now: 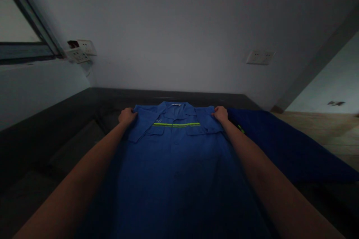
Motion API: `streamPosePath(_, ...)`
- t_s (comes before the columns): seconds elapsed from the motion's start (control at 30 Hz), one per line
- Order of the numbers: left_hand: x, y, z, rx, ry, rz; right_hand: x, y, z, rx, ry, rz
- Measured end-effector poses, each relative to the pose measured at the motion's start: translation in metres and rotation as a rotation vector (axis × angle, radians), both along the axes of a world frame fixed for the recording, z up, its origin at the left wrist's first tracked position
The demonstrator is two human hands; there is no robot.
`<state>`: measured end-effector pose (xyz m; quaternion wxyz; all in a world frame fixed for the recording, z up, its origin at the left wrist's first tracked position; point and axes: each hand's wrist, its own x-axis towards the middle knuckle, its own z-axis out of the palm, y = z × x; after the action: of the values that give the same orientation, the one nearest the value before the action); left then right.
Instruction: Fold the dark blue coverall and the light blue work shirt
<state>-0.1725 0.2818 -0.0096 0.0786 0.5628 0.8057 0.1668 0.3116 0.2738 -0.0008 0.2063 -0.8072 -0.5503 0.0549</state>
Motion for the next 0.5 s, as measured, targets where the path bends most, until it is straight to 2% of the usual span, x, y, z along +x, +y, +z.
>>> streamPosePath(0.2,0.003,0.009,-0.006,0.016,0.059,-0.022,0.001,0.016,-0.006,0.007,-0.012,0.073)
streamPosePath(0.27,0.005,0.007,-0.007,0.071,0.149,-0.043,0.005,0.014,-0.006,0.006,-0.007,0.104)
streamPosePath(0.4,0.012,0.000,0.001,0.273,0.365,-0.076,0.022,-0.004,0.003,0.010,0.008,0.156)
streamPosePath(0.5,0.034,-0.003,0.017,0.351,0.361,-0.180,0.037,-0.033,0.012,-0.001,0.008,0.226)
